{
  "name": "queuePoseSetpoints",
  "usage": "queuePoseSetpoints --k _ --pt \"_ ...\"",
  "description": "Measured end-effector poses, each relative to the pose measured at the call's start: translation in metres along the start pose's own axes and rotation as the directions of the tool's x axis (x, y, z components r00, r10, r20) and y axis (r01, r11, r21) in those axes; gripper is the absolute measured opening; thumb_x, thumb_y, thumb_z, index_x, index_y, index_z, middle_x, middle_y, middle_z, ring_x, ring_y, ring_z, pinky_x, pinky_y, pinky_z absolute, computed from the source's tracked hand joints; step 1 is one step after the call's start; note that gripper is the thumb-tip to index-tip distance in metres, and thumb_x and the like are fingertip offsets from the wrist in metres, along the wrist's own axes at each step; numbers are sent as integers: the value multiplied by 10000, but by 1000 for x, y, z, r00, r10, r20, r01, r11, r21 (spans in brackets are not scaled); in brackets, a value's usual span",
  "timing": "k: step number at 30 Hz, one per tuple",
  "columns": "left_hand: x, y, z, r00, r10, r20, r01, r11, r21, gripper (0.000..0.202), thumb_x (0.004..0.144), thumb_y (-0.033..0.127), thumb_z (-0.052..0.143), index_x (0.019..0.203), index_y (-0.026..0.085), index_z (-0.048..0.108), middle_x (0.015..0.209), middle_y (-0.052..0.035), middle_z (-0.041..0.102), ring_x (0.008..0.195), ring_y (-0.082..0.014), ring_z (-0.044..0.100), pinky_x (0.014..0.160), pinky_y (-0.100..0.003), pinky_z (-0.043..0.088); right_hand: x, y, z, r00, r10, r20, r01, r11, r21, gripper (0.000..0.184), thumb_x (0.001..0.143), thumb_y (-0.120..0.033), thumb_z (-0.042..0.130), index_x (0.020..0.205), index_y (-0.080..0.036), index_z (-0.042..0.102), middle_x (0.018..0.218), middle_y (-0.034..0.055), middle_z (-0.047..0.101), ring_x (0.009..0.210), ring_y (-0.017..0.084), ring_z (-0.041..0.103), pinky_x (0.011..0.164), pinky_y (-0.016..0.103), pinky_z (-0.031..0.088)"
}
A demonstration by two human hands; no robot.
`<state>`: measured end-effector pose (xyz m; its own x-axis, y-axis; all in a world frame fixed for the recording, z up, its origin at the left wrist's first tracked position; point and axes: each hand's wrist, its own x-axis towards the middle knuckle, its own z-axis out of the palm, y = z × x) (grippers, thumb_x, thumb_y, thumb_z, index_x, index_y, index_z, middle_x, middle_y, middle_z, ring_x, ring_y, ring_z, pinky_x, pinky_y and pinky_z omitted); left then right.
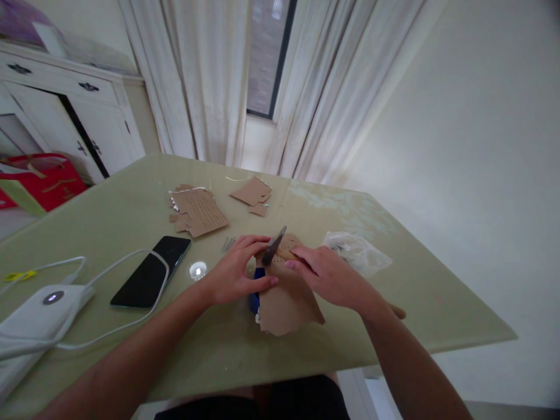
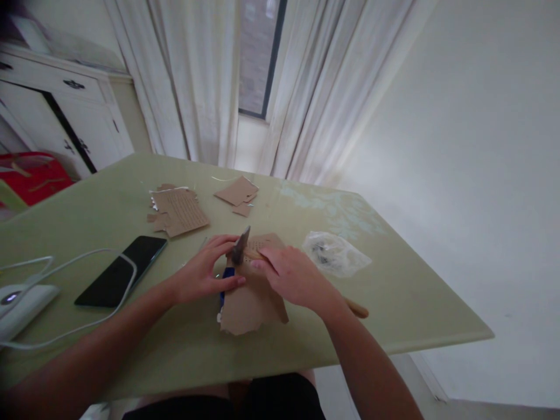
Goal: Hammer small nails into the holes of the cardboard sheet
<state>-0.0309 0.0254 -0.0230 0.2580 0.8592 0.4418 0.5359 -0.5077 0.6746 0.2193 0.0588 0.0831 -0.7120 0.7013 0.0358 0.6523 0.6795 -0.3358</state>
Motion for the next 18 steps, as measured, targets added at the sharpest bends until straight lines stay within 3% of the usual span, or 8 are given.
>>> queuePoseSetpoints --k 2,4,6,8,10,13,15,18 --pt "0 -1 -1 1000 2 -3 -2 1000 -26 680 863 590 864 1424 251 683 1545 -147 639 1460 -366 561 1251 -561 444 4 13 1 998 13 -59 -3 987 158 309 1112 -359 588 854 -193 625 741 9 632 664 155 567 643 303 332" --pt "2 -7 -6 998 -13 -53 10 998 -59 696 910 613 798 1488 259 642 1582 -147 621 1483 -357 555 1258 -553 439 10 29 5 987 111 -120 -48 897 439 354 1092 -437 603 826 -203 596 655 -31 540 549 121 488 547 269 325" --pt "6 -17 -13 980 -124 -157 117 992 -56 606 995 601 657 1480 239 643 1526 -148 667 1389 -337 635 1178 -528 516 16 47 12 966 232 -111 -69 650 756 370 1058 -546 624 916 -205 632 607 -76 459 435 90 370 428 235 266" --pt "8 -31 -23 915 -311 -255 327 945 20 515 1039 529 532 1396 192 688 1316 -149 768 1144 -315 740 1013 -495 601 22 63 21 956 282 -79 -23 343 939 418 980 -610 722 999 -196 660 591 -107 420 385 61 279 356 200 205" --pt "8 -45 -33 848 -445 -289 507 839 198 466 1019 435 497 1305 145 724 1106 -147 802 969 -319 753 933 -498 603 27 76 32 953 296 -59 36 82 996 448 899 -581 838 1023 -182 675 584 -126 404 373 35 221 323 167 179" --pt "4 -60 -42 826 -520 -217 555 683 475 411 999 374 488 1220 137 741 1092 -166 790 1077 -374 729 990 -526 556 30 90 48 952 305 -8 76 -212 974 392 879 -464 894 1021 -176 671 572 -141 392 362 17 194 303 122 199" --pt "1 -64 -43 798 -575 -179 569 624 536 400 1013 402 480 1196 150 730 1108 -171 780 1097 -384 725 970 -516 553 31 96 57 948 315 39 73 -334 940 315 923 -402 863 1006 -182 654 561 -140 399 349 18 229 304 105 231" --pt "-1 -64 -43 772 -615 -160 588 596 548 366 1006 418 497 1157 168 718 1110 -171 767 1074 -386 730 924 -497 553 31 102 63 937 333 104 47 -415 909 242 981 -355 806 997 -171 650 545 -130 427 340 23 291 305 102 263"
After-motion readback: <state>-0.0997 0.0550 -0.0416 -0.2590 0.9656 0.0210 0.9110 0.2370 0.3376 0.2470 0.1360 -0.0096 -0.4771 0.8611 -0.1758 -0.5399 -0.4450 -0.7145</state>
